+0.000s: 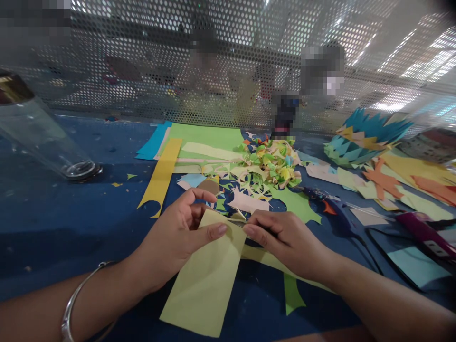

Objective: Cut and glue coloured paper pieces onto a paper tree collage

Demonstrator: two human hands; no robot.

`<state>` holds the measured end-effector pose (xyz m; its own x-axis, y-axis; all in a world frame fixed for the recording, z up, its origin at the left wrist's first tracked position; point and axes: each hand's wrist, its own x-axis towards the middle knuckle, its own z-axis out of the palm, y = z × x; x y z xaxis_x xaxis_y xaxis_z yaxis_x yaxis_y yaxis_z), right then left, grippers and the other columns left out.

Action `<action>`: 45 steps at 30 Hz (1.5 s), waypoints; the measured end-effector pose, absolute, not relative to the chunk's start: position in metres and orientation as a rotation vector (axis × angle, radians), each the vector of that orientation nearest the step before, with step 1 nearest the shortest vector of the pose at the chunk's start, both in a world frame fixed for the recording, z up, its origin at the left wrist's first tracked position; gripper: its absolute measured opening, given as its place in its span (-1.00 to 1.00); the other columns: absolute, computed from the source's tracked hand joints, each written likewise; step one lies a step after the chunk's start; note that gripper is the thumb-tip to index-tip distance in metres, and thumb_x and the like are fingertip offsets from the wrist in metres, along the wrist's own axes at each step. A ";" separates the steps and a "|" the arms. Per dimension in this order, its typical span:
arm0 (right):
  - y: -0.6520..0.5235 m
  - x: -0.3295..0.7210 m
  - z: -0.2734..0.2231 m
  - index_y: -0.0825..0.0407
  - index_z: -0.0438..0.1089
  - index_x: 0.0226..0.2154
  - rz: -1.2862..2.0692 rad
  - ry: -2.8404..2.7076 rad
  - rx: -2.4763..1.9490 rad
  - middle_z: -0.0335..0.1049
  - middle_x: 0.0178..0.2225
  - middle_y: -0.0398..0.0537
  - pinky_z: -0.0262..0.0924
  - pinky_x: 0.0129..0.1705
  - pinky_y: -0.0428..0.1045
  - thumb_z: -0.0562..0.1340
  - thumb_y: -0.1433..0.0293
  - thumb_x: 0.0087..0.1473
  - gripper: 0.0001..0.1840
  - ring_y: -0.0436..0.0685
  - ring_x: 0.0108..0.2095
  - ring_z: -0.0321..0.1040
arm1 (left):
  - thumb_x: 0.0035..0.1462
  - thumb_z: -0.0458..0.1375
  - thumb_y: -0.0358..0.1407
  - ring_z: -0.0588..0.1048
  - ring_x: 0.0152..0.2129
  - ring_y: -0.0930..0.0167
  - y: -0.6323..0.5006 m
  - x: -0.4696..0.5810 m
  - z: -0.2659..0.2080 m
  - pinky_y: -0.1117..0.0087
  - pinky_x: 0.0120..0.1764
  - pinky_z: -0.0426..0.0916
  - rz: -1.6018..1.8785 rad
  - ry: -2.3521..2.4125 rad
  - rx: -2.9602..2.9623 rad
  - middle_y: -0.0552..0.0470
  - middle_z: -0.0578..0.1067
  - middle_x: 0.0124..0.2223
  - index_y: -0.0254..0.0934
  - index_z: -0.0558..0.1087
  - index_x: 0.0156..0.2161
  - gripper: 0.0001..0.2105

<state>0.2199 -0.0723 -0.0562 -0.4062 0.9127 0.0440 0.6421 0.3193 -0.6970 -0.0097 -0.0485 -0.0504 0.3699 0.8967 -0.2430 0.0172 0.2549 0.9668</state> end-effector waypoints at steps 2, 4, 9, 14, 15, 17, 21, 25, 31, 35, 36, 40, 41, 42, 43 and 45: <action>-0.073 0.220 -0.056 0.03 0.27 -0.47 0.847 -2.149 -1.373 0.17 -0.54 -0.20 -0.03 -0.47 -0.05 0.05 0.09 0.37 -0.53 -0.04 -0.51 0.09 | -0.04 0.43 -0.26 0.57 -0.45 0.33 -0.048 -0.009 -0.050 0.40 -0.45 0.36 0.770 1.017 1.158 0.06 0.58 -0.31 -0.14 0.32 -0.03 -0.51; -0.072 0.220 -0.056 0.03 0.27 -0.47 0.850 -2.147 -1.368 0.18 -0.54 -0.21 -0.03 -0.47 -0.06 0.06 0.10 0.36 -0.54 -0.04 -0.52 0.09 | -0.04 0.42 -0.24 0.57 -0.44 0.33 -0.049 -0.009 -0.050 0.41 -0.46 0.35 0.774 1.015 1.158 0.06 0.58 -0.30 -0.14 0.33 -0.03 -0.51; -0.072 0.220 -0.056 0.03 0.27 -0.47 0.843 -2.159 -1.366 0.19 -0.53 -0.20 -0.03 -0.46 -0.05 0.05 0.10 0.37 -0.53 -0.03 -0.51 0.11 | -0.04 0.43 -0.24 0.57 -0.45 0.33 -0.049 -0.009 -0.051 0.41 -0.47 0.34 0.771 1.021 1.164 0.07 0.58 -0.30 -0.13 0.32 -0.03 -0.51; -0.072 0.220 -0.057 0.02 0.25 -0.48 0.828 -2.149 -1.366 0.18 -0.54 -0.21 -0.02 -0.46 -0.05 0.06 0.10 0.36 -0.53 -0.04 -0.51 0.10 | -0.02 0.42 -0.23 0.58 -0.44 0.34 -0.050 -0.009 -0.053 0.41 -0.44 0.36 0.774 0.986 1.128 0.08 0.58 -0.30 -0.11 0.32 -0.04 -0.52; -0.072 0.220 -0.057 0.02 0.25 -0.48 0.828 -2.149 -1.362 0.18 -0.54 -0.21 -0.02 -0.46 -0.06 0.06 0.09 0.36 -0.53 -0.04 -0.51 0.10 | -0.02 0.43 -0.23 0.58 -0.44 0.34 -0.050 -0.009 -0.053 0.41 -0.44 0.37 0.776 0.986 1.121 0.08 0.58 -0.30 -0.12 0.32 -0.04 -0.52; -0.072 0.220 -0.057 0.02 0.24 -0.49 0.831 -2.148 -1.359 0.18 -0.54 -0.21 -0.02 -0.46 -0.06 0.06 0.09 0.36 -0.53 -0.04 -0.52 0.10 | -0.03 0.43 -0.23 0.58 -0.44 0.34 -0.050 -0.009 -0.053 0.40 -0.45 0.37 0.781 0.994 1.126 0.08 0.58 -0.32 -0.12 0.32 -0.04 -0.52; -0.072 0.220 -0.058 0.02 0.24 -0.48 0.853 -2.150 -1.359 0.18 -0.54 -0.22 -0.02 -0.46 -0.06 0.07 0.10 0.36 -0.54 -0.04 -0.52 0.10 | -0.01 0.42 -0.22 0.59 -0.43 0.33 -0.050 -0.008 -0.052 0.40 -0.44 0.37 0.764 1.018 1.163 0.09 0.57 -0.33 -0.13 0.30 -0.06 -0.53; -0.071 0.219 -0.058 0.02 0.25 -0.48 0.845 -2.157 -1.339 0.18 -0.54 -0.22 -0.02 -0.46 -0.06 0.07 0.12 0.36 -0.55 -0.05 -0.51 0.10 | 0.01 0.41 -0.19 0.58 -0.43 0.33 -0.050 -0.008 -0.051 0.39 -0.42 0.37 0.733 1.032 1.169 0.08 0.57 -0.32 -0.13 0.26 -0.04 -0.51; -0.072 0.219 -0.058 0.03 0.25 -0.49 0.849 -2.152 -1.332 0.18 -0.54 -0.22 -0.02 -0.46 -0.06 0.07 0.12 0.36 -0.55 -0.05 -0.51 0.10 | 0.05 0.40 -0.16 0.57 -0.42 0.35 -0.050 -0.007 -0.051 0.39 -0.39 0.36 0.702 1.032 1.162 0.09 0.57 -0.30 -0.11 0.22 -0.04 -0.51; -0.072 0.219 -0.058 0.03 0.29 -0.45 0.844 -2.164 -1.319 0.21 -0.52 -0.21 0.00 -0.45 -0.07 0.08 0.14 0.37 -0.58 -0.05 -0.50 0.13 | 0.03 0.40 -0.16 0.57 -0.41 0.35 -0.051 -0.006 -0.053 0.39 -0.39 0.37 0.706 1.024 1.164 0.08 0.57 -0.28 -0.12 0.23 -0.05 -0.51; -0.072 0.219 -0.058 0.03 0.29 -0.45 0.838 -2.169 -1.316 0.22 -0.52 -0.21 0.00 -0.45 -0.07 0.07 0.14 0.37 -0.57 -0.06 -0.50 0.14 | 0.04 0.40 -0.16 0.57 -0.41 0.35 -0.051 -0.006 -0.053 0.39 -0.39 0.37 0.704 1.025 1.162 0.08 0.58 -0.28 -0.12 0.23 -0.04 -0.51; -0.071 0.219 -0.058 0.03 0.28 -0.47 0.818 -2.176 -1.321 0.18 -0.54 -0.22 -0.02 -0.46 -0.08 0.07 0.12 0.36 -0.55 -0.06 -0.52 0.10 | 0.03 0.41 -0.16 0.58 -0.40 0.33 -0.051 -0.007 -0.053 0.39 -0.38 0.38 0.695 1.047 1.151 0.07 0.59 -0.28 -0.12 0.24 -0.03 -0.49; -0.071 0.219 -0.058 0.03 0.27 -0.47 0.818 -2.176 -1.327 0.18 -0.54 -0.22 -0.02 -0.47 -0.07 0.07 0.11 0.36 -0.54 -0.06 -0.52 0.10 | 0.02 0.41 -0.15 0.58 -0.39 0.33 -0.051 -0.007 -0.053 0.39 -0.37 0.39 0.690 1.051 1.145 0.07 0.59 -0.28 -0.12 0.25 -0.02 -0.49; -0.071 0.219 -0.058 0.03 0.26 -0.48 0.817 -2.174 -1.337 0.17 -0.55 -0.22 -0.03 -0.47 -0.07 0.07 0.11 0.36 -0.54 -0.06 -0.53 0.09 | 0.02 0.41 -0.15 0.57 -0.39 0.34 -0.050 -0.007 -0.053 0.38 -0.37 0.39 0.679 1.050 1.134 0.07 0.59 -0.28 -0.12 0.26 -0.02 -0.50; -0.071 0.219 -0.058 0.03 0.26 -0.48 0.816 -2.171 -1.348 0.16 -0.55 -0.23 -0.03 -0.47 -0.07 0.06 0.10 0.36 -0.54 -0.05 -0.53 0.09 | 0.02 0.41 -0.15 0.57 -0.40 0.35 -0.050 -0.008 -0.053 0.39 -0.36 0.39 0.660 1.038 1.119 0.06 0.60 -0.28 -0.14 0.29 -0.04 -0.52; -0.071 0.220 -0.059 0.02 0.23 -0.49 0.819 -2.162 -1.361 0.14 -0.56 -0.23 -0.03 -0.47 -0.06 0.06 0.09 0.36 -0.53 -0.05 -0.53 0.08 | 0.06 0.39 -0.16 0.55 -0.40 0.39 -0.050 -0.008 -0.052 0.40 -0.33 0.40 0.614 1.003 1.086 0.05 0.60 -0.29 -0.20 0.39 -0.12 -0.65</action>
<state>0.2202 -0.0708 -0.0586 -0.4084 0.9106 0.0632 0.6399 0.3349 -0.6916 -0.0083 -0.0503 -0.0519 0.4441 0.8213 -0.3581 0.0546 0.3741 0.9258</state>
